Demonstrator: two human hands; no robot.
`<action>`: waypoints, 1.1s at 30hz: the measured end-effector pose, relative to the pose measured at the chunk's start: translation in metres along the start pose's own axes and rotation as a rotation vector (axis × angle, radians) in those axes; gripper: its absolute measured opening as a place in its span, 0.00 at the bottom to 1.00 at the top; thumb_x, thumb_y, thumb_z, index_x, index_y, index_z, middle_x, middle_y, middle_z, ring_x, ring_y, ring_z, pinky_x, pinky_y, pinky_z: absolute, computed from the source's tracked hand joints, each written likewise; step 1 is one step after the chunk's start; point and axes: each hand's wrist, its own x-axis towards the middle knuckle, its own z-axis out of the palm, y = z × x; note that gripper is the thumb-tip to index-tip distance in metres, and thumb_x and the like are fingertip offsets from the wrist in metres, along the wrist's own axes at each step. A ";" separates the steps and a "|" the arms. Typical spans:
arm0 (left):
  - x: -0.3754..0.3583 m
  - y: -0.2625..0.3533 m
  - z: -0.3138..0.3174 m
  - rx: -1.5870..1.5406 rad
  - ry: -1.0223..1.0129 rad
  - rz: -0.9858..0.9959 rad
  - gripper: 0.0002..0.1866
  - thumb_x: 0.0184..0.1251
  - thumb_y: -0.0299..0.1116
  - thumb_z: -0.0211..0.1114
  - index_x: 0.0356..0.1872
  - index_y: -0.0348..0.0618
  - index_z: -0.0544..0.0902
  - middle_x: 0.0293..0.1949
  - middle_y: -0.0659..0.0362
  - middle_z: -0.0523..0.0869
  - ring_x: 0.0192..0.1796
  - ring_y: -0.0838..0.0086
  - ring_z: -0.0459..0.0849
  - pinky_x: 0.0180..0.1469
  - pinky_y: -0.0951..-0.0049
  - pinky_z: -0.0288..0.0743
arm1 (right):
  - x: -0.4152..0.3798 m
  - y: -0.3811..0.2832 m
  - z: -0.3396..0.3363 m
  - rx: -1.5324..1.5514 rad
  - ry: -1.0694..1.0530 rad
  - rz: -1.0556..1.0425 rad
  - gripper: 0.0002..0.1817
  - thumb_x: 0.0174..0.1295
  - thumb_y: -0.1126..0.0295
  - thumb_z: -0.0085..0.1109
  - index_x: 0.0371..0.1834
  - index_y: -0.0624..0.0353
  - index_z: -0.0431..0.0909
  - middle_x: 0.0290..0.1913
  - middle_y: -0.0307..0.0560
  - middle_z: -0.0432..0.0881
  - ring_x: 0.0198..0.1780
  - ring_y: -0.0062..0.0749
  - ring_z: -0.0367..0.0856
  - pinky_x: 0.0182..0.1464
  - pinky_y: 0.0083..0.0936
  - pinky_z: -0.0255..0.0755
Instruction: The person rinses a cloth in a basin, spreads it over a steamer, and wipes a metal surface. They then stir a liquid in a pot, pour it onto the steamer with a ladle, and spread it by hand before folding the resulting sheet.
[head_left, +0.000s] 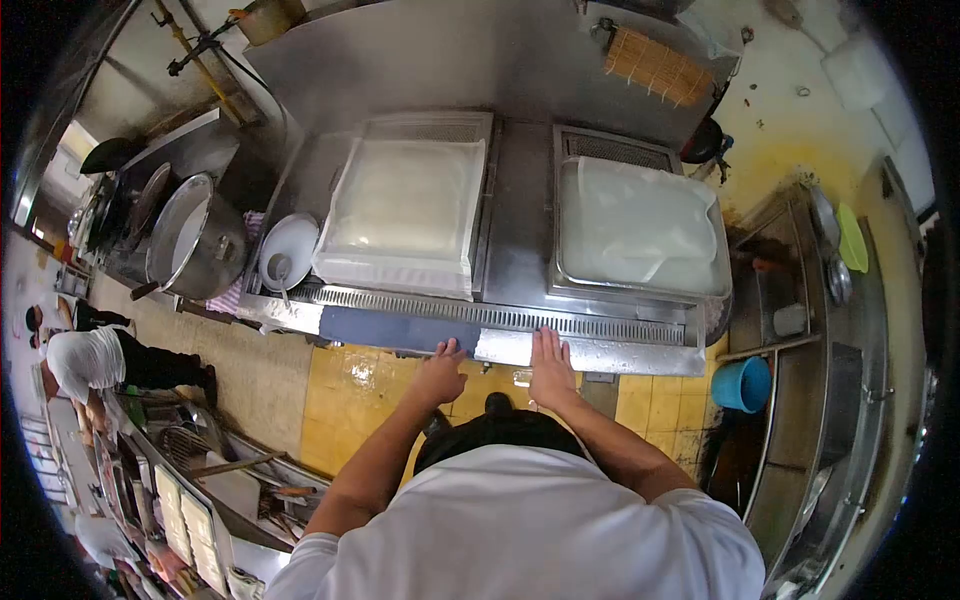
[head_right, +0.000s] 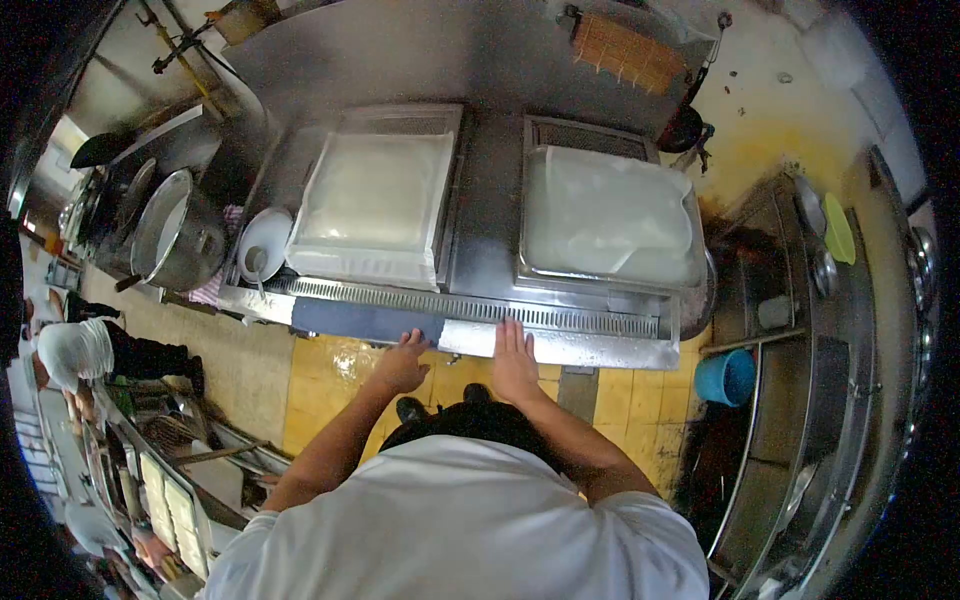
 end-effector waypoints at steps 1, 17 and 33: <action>-0.003 0.004 -0.006 0.023 -0.002 -0.004 0.31 0.70 0.44 0.65 0.72 0.47 0.73 0.81 0.43 0.58 0.80 0.44 0.62 0.77 0.50 0.63 | 0.003 0.006 -0.003 0.016 -0.024 0.051 0.42 0.62 0.73 0.52 0.80 0.74 0.49 0.84 0.67 0.47 0.85 0.58 0.42 0.84 0.53 0.36; 0.021 0.011 -0.098 -0.512 0.412 -0.005 0.19 0.69 0.43 0.68 0.53 0.41 0.87 0.49 0.44 0.90 0.51 0.46 0.88 0.56 0.56 0.82 | 0.131 0.031 -0.133 0.014 0.042 0.287 0.24 0.61 0.54 0.64 0.47 0.66 0.86 0.47 0.65 0.88 0.51 0.62 0.86 0.59 0.50 0.77; 0.187 -0.265 -0.283 -0.471 0.829 -0.156 0.11 0.69 0.38 0.65 0.41 0.44 0.90 0.37 0.46 0.90 0.43 0.49 0.90 0.46 0.57 0.84 | 0.383 -0.067 -0.175 0.413 0.475 0.121 0.19 0.64 0.60 0.64 0.47 0.66 0.86 0.42 0.60 0.88 0.47 0.55 0.87 0.55 0.46 0.78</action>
